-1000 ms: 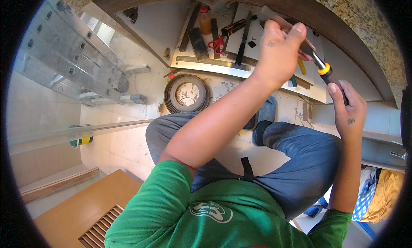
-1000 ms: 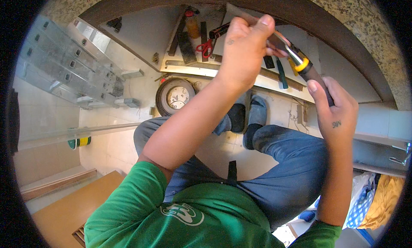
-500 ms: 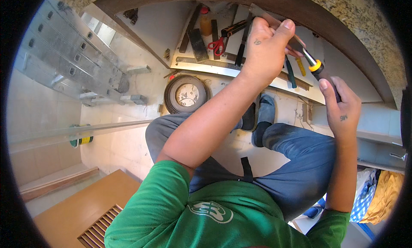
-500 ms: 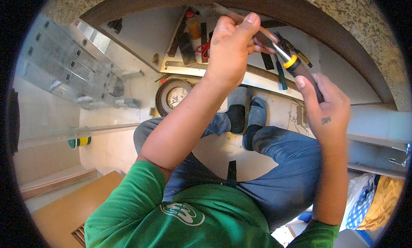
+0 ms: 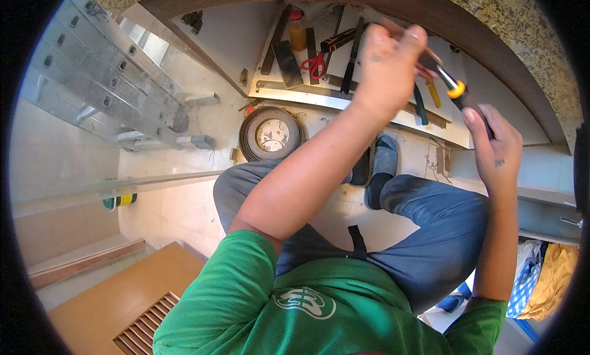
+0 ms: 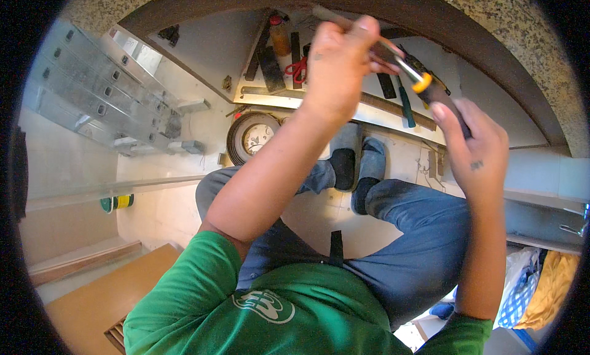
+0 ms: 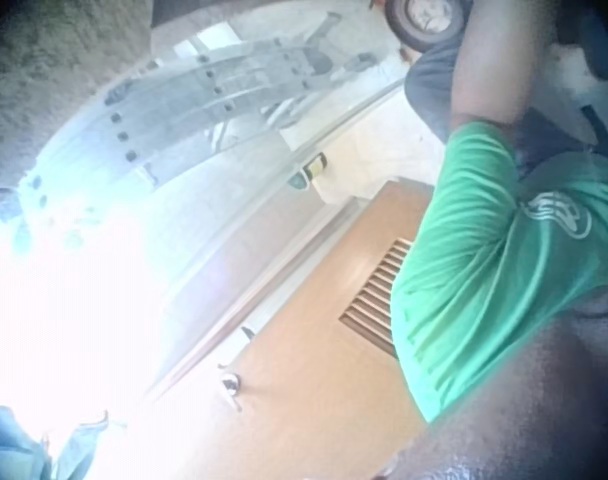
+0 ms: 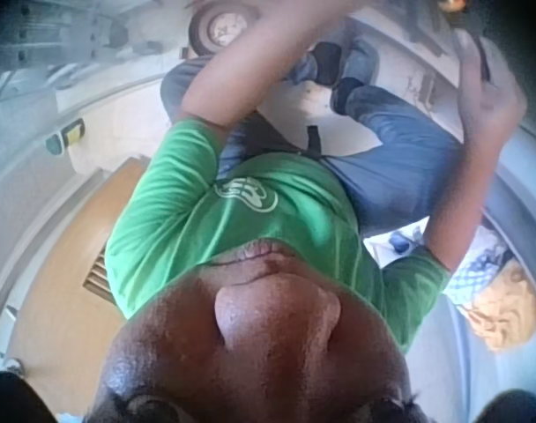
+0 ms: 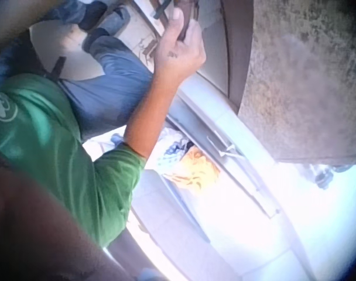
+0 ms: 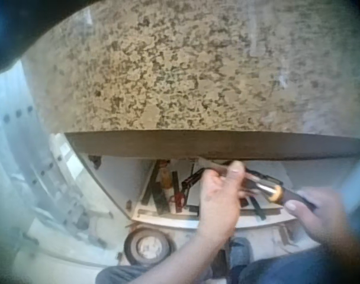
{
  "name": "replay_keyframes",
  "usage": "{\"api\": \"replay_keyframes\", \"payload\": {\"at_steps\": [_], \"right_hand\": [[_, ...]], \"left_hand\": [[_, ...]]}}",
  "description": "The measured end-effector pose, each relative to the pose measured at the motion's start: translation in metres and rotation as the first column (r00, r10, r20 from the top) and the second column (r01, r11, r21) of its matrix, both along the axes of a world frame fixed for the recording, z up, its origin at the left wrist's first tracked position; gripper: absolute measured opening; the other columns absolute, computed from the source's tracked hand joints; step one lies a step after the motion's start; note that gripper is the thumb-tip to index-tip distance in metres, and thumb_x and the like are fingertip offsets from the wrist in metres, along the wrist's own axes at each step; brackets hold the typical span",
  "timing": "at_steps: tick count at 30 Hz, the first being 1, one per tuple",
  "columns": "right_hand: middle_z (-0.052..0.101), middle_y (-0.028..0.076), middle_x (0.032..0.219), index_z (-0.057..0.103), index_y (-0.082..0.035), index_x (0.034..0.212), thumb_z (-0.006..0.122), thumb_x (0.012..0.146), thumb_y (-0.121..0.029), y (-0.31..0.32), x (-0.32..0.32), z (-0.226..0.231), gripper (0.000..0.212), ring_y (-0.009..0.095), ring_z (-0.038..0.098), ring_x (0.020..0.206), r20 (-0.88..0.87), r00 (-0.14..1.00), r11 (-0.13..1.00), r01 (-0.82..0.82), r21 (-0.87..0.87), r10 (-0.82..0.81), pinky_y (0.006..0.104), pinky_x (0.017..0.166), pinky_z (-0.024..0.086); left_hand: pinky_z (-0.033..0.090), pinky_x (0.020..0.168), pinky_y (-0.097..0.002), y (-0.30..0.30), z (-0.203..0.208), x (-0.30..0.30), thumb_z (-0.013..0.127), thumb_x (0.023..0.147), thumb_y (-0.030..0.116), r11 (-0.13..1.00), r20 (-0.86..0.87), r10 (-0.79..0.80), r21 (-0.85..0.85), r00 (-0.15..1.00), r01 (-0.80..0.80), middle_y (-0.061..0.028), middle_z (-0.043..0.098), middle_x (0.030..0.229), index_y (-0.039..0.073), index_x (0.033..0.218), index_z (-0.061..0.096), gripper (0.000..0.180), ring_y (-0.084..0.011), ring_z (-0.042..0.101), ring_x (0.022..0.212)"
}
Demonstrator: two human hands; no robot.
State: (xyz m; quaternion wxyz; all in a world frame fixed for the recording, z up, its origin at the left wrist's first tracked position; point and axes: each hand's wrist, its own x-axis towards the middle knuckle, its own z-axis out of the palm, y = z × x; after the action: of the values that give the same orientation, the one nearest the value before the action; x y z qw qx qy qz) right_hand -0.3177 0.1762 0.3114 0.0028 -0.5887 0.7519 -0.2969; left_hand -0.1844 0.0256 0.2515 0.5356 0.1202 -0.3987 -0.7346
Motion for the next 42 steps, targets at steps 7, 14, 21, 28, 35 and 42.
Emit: {"api": "replay_keyframes", "payload": {"at_steps": [7,14,21,28,35,42], "right_hand": [[0.060,0.013,0.068,0.070,0.002,0.092,0.073,0.093,-0.035,-0.002,-0.001,-0.001,0.037,0.017,0.054,0.060,-0.001,1.000,1.000,0.007,-0.011,-0.007,0.0324,0.059,0.045],[0.062,0.013,0.069,0.070,0.002,0.094,0.073,0.094,-0.035,-0.005,0.001,-0.002,0.037,0.016,0.056,0.062,-0.010,1.000,1.000,-0.019,0.003,0.019,0.0312,0.061,0.046],[0.060,0.011,0.066,0.070,0.002,0.092,0.072,0.094,-0.036,-0.007,0.009,0.001,0.038,0.015,0.053,0.060,0.007,0.999,0.999,-0.036,0.024,0.036,0.0306,0.058,0.044],[0.054,0.008,0.067,0.068,0.003,0.094,0.071,0.095,-0.037,-0.015,0.022,0.000,0.040,0.013,0.049,0.064,0.059,0.998,0.999,-0.018,0.033,0.016,0.0294,0.060,0.042],[0.058,0.014,0.067,0.068,0.002,0.089,0.072,0.094,-0.035,0.002,0.017,-0.008,0.037,0.020,0.055,0.059,0.026,0.995,0.994,-0.093,0.063,0.091,0.0338,0.059,0.045],[0.058,0.013,0.066,0.067,0.003,0.087,0.071,0.093,-0.033,0.039,-0.019,-0.017,0.037,0.019,0.052,0.058,0.041,0.999,0.976,0.003,0.219,-0.012,0.0338,0.057,0.042]], "left_hand": [[0.063,0.066,-0.0387,-0.004,-0.004,0.000,0.061,0.102,0.027,0.996,-0.020,-0.040,-0.078,0.999,0.038,-0.0215,0.069,0.086,-0.003,0.105,0.044,0.035,-0.0270,0.073,0.074],[0.063,0.065,-0.0393,-0.007,-0.004,0.005,0.062,0.101,0.028,0.998,0.010,0.058,0.034,0.998,-0.059,-0.0203,0.070,0.086,-0.001,0.104,0.048,0.032,-0.0257,0.073,0.073],[0.062,0.064,-0.0386,-0.009,-0.005,0.009,0.063,0.101,0.029,0.999,-0.006,0.038,0.025,0.999,-0.038,-0.0198,0.069,0.084,-0.002,0.102,0.046,0.035,-0.0256,0.072,0.072],[0.063,0.066,-0.0385,-0.016,-0.004,0.024,0.063,0.101,0.028,0.996,-0.007,0.090,0.001,0.996,-0.090,-0.0199,0.069,0.083,-0.002,0.105,0.046,0.035,-0.0257,0.072,0.073],[0.062,0.072,-0.0378,0.010,-0.025,0.041,0.062,0.102,0.030,0.999,0.164,0.022,0.021,0.986,-0.026,-0.0221,0.068,0.097,-0.001,0.110,0.045,0.036,-0.0276,0.073,0.079],[0.060,0.079,-0.0333,-0.002,-0.043,0.080,0.053,0.105,0.019,0.952,0.336,0.198,0.157,0.921,-0.261,-0.0201,0.071,0.108,-0.001,0.123,0.055,0.027,-0.0264,0.072,0.093]]}}
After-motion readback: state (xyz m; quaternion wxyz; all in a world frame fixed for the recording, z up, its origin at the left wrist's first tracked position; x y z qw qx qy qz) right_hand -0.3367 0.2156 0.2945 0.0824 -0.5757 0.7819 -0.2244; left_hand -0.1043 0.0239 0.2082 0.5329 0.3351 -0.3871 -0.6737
